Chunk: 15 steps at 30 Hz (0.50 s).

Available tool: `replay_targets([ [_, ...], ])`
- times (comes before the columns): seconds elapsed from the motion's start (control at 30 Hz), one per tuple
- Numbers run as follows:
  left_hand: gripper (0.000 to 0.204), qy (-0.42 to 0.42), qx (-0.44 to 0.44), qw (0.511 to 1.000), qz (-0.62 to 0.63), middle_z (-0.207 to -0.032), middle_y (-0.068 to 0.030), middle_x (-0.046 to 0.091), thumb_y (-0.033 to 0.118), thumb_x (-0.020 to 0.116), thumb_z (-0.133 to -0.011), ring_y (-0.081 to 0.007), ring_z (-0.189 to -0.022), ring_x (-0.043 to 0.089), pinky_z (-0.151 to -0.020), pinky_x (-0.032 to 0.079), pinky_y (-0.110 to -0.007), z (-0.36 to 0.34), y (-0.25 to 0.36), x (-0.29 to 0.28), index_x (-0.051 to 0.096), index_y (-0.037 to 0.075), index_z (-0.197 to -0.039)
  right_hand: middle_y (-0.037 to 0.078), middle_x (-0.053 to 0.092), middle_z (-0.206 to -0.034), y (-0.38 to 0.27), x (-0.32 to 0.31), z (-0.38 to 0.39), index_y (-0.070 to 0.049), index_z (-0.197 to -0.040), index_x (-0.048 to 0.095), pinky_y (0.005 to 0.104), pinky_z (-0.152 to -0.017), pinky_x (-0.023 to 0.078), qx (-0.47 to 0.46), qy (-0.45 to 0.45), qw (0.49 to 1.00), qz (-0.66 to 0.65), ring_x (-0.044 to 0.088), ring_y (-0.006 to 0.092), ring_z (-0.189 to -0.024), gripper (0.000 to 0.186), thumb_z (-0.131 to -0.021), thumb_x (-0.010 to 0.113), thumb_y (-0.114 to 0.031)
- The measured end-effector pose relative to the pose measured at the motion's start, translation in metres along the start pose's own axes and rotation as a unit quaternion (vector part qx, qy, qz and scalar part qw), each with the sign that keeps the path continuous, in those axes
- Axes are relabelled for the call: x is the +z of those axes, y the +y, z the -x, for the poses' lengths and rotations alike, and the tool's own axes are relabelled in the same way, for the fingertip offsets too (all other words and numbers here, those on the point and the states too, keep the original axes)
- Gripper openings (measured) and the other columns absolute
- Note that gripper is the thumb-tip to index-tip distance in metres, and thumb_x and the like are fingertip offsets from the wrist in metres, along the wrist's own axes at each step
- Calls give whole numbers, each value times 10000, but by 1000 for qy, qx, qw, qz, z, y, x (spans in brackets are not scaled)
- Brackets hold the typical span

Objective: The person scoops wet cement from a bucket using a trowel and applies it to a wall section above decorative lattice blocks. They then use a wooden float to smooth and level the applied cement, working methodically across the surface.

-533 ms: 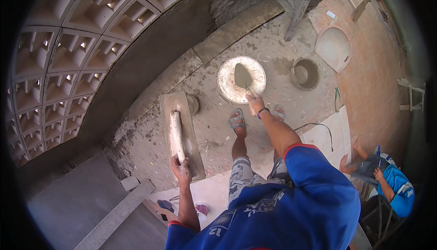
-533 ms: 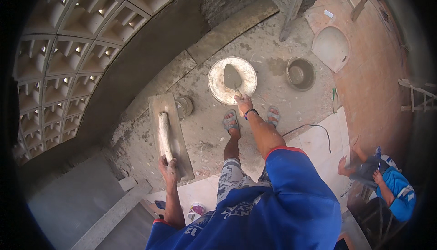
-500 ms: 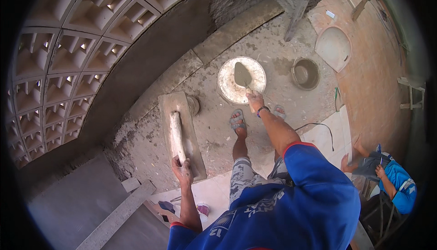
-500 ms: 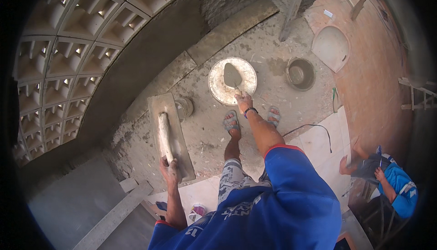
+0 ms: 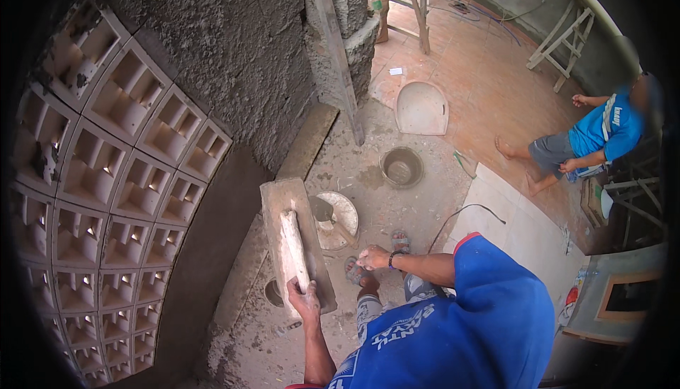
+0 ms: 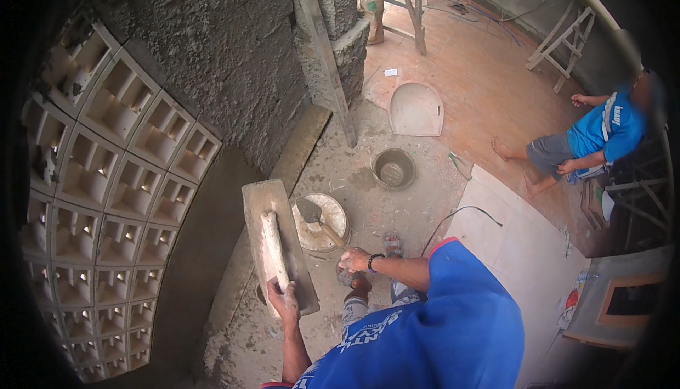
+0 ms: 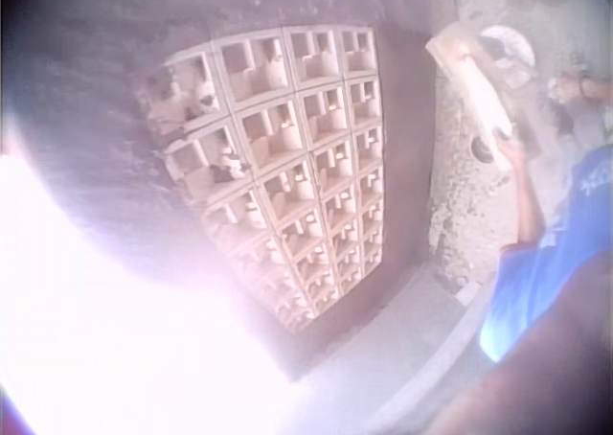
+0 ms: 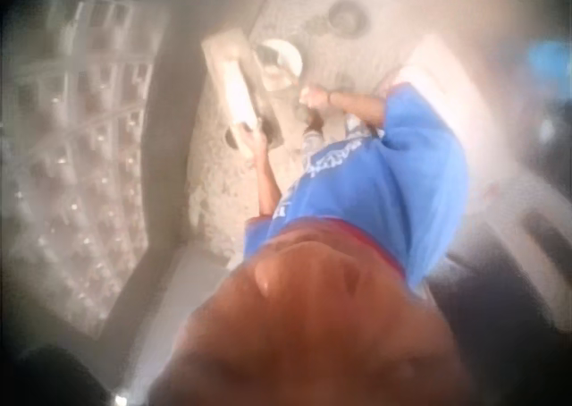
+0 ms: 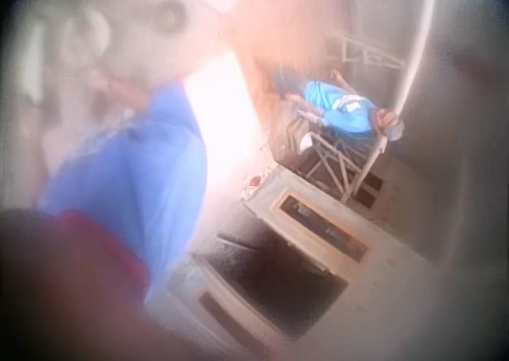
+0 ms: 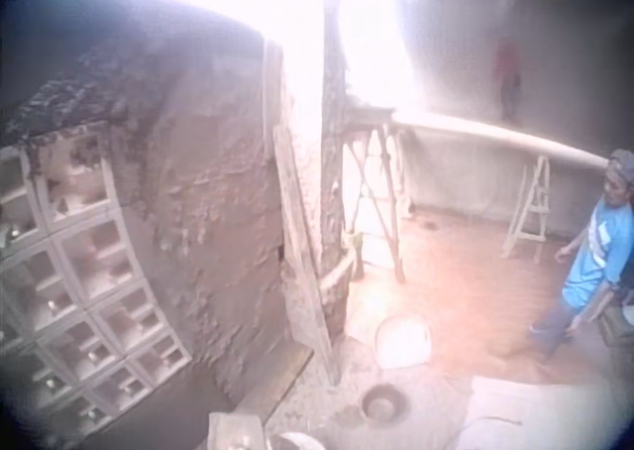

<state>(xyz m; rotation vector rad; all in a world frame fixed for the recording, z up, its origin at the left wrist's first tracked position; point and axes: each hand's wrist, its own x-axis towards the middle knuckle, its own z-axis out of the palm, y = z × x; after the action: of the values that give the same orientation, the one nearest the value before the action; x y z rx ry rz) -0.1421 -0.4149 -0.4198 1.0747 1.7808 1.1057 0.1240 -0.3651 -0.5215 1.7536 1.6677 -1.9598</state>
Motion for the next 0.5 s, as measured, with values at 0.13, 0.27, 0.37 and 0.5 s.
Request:
replay_targets([
  [0.13,341,-81,107,988,-73,-926,-186,653,8,729,-767,-262,-824,634,-800,505,-377,-25,50,39,580,-45,-1069,82,697,-947,-50,-7,52,-34,-1224,614,326,-749,530,-12,34,939,-343,668,185,-875,390,-975,569,-331],
  [0.27,366,-187,203,952,-131,-946,-215,659,100,738,-778,-360,-860,656,-787,511,-424,-33,106,82,593,-15,-1095,73,652,-1113,-113,-31,110,-29,-1308,551,364,-788,542,-128,102,837,-522,635,183,-996,457,-975,586,-341],
  [0.37,385,-258,279,915,-137,-965,-207,644,111,753,-773,-390,-877,640,-771,500,-451,-21,142,114,593,0,-1106,69,657,-1100,-115,-52,114,-20,-1267,583,358,-778,539,-145,166,790,-572,629,179,-991,427,-946,639,-295],
  [0.5,405,-356,312,869,-147,-997,-205,608,103,750,-772,-393,-925,605,-796,485,-453,-11,166,165,592,7,-1133,41,668,-995,-88,-84,133,-37,-1085,654,345,-732,541,-131,291,741,-591,626,160,-909,278,-891,708,-228],
])
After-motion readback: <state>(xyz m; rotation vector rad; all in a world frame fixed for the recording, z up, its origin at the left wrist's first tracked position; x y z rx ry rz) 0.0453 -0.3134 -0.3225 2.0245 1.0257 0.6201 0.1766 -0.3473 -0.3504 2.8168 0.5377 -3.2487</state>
